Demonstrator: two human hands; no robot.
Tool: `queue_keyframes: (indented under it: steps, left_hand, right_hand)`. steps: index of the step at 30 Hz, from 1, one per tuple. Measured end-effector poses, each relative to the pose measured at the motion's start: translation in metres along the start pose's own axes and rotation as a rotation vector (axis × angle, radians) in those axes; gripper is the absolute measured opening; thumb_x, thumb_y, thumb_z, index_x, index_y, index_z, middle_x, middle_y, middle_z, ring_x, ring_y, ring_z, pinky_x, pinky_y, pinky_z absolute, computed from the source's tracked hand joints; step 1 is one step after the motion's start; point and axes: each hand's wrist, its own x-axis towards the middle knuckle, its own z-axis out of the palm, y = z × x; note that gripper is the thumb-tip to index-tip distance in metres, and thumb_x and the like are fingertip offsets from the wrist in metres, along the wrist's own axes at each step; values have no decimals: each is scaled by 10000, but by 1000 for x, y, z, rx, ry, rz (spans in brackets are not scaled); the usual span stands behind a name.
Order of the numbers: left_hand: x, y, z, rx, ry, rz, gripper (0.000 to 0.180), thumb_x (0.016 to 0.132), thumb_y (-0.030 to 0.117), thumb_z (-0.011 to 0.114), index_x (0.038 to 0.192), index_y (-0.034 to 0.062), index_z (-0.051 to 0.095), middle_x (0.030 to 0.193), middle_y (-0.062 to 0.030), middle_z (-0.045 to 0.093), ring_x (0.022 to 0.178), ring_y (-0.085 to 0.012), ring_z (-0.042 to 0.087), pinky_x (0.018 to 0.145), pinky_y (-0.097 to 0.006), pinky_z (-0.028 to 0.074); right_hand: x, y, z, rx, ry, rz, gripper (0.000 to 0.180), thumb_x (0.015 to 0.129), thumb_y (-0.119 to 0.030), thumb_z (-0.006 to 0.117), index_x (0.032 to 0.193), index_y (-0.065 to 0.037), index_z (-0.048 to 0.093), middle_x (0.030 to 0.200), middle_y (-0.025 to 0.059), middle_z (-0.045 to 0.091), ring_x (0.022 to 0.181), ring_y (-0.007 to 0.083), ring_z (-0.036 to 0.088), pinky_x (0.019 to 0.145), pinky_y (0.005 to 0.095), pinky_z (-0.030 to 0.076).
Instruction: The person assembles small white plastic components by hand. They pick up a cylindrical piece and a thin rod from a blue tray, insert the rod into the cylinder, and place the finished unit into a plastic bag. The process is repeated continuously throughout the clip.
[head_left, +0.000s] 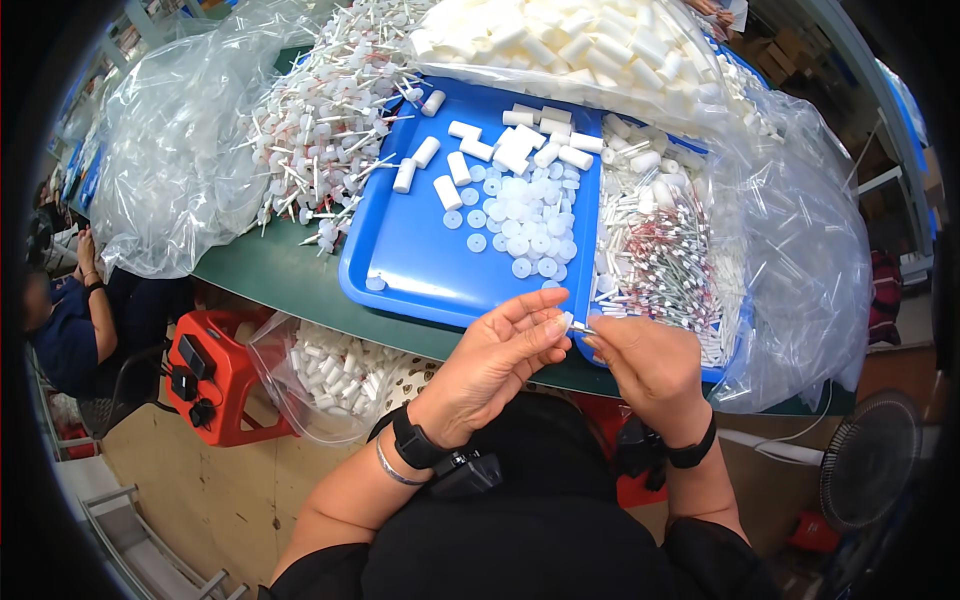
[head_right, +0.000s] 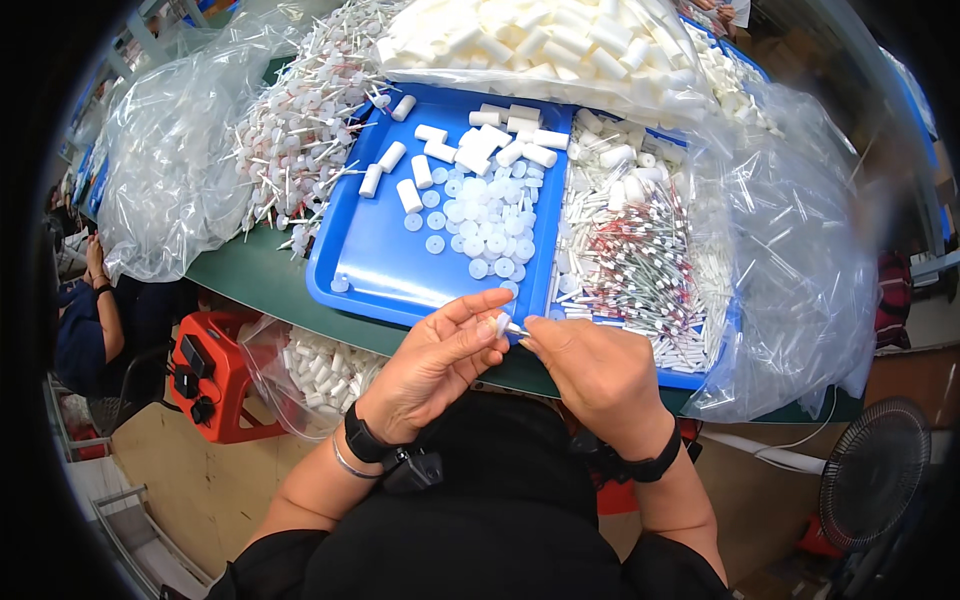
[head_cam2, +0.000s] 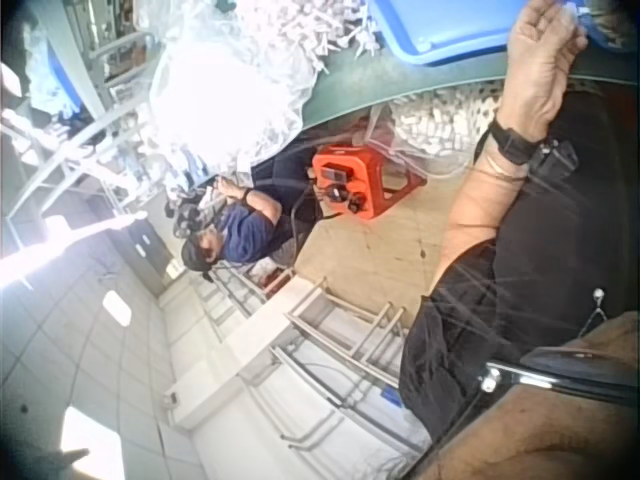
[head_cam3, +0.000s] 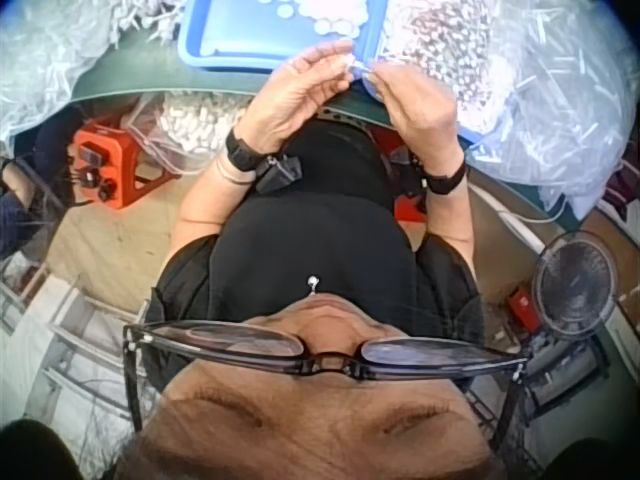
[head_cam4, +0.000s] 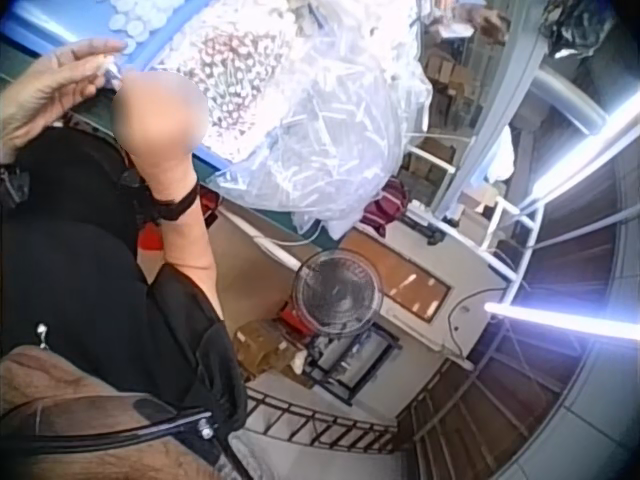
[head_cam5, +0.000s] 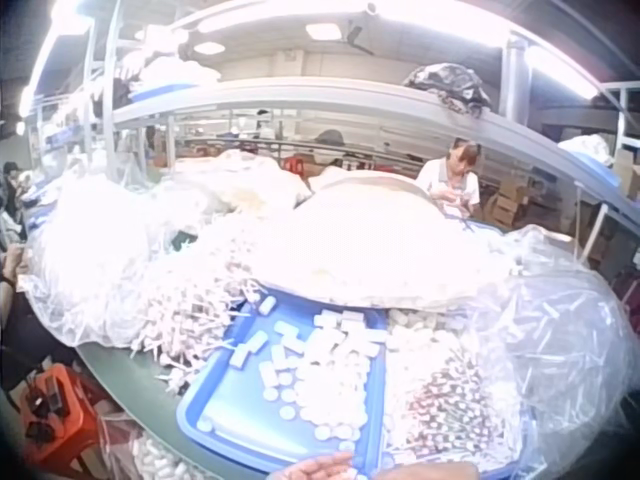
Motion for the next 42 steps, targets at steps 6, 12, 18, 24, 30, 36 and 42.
queue_keyframes:
  steps: [6, 12, 18, 24, 30, 36, 42]
  left_hand:
    - [4, -15, -3, -102, 2, -23, 308, 996, 147, 640, 1260, -9, 606, 1011, -39, 670, 900, -104, 651, 825, -245, 556]
    - [4, -26, -6, -173, -60, -45, 308, 1004, 184, 634, 1255, 8, 610, 973, -33, 663, 876, -104, 638, 817, -260, 556]
    - [0, -18, -2, -51, 31, 132, 322, 1027, 228, 597, 1268, 15, 583, 981, -35, 656, 872, -124, 635, 804, -275, 555]
    - [-6, 2, 7, 50, 120, 120, 367, 1028, 220, 588, 1310, -12, 545, 1145, -160, 671, 1053, -221, 682, 915, -313, 571]
    - [-3, -3, 9, 57, 105, 85, 363, 1028, 204, 587, 1305, -28, 558, 1138, -169, 672, 1035, -216, 688, 919, -305, 573]
    - [-2, -8, 10, 71, 124, 81, 346, 1026, 200, 597, 1282, -32, 576, 1087, -126, 673, 1016, -199, 689, 926, -302, 561]
    - [2, -6, 13, 51, 136, 113, 334, 1025, 197, 599, 1274, -25, 580, 1085, -122, 675, 1028, -204, 691, 929, -305, 567]
  right_hand:
    - [-9, -6, 12, 127, -10, 243, 122, 869, -56, 743, 986, -22, 726, 720, 95, 680, 571, 189, 646, 519, 295, 488]
    - [-10, -17, 14, 616, -70, 750, 122, 942, -75, 685, 1012, 17, 725, 750, 60, 712, 603, 93, 641, 536, 244, 492]
    - [-14, 4, -6, 721, -63, 732, 176, 973, -96, 648, 1089, 27, 694, 853, 74, 719, 707, 91, 662, 639, 254, 523]
    - [-33, 49, -43, -111, -286, 297, 124, 887, -59, 669, 999, -26, 712, 874, 132, 706, 761, 279, 693, 676, 351, 536]
    - [-30, 57, -22, -276, -439, 88, 44, 820, -67, 693, 841, -34, 673, 760, 104, 601, 697, 309, 640, 611, 403, 510]
    - [-19, 57, -21, -228, -453, 23, 70, 833, -40, 645, 798, -23, 588, 791, 110, 549, 631, 292, 617, 570, 408, 510]
    - [-26, 61, -17, -56, -158, 95, 92, 879, -66, 698, 940, -17, 649, 906, 131, 676, 702, 295, 688, 591, 366, 545]
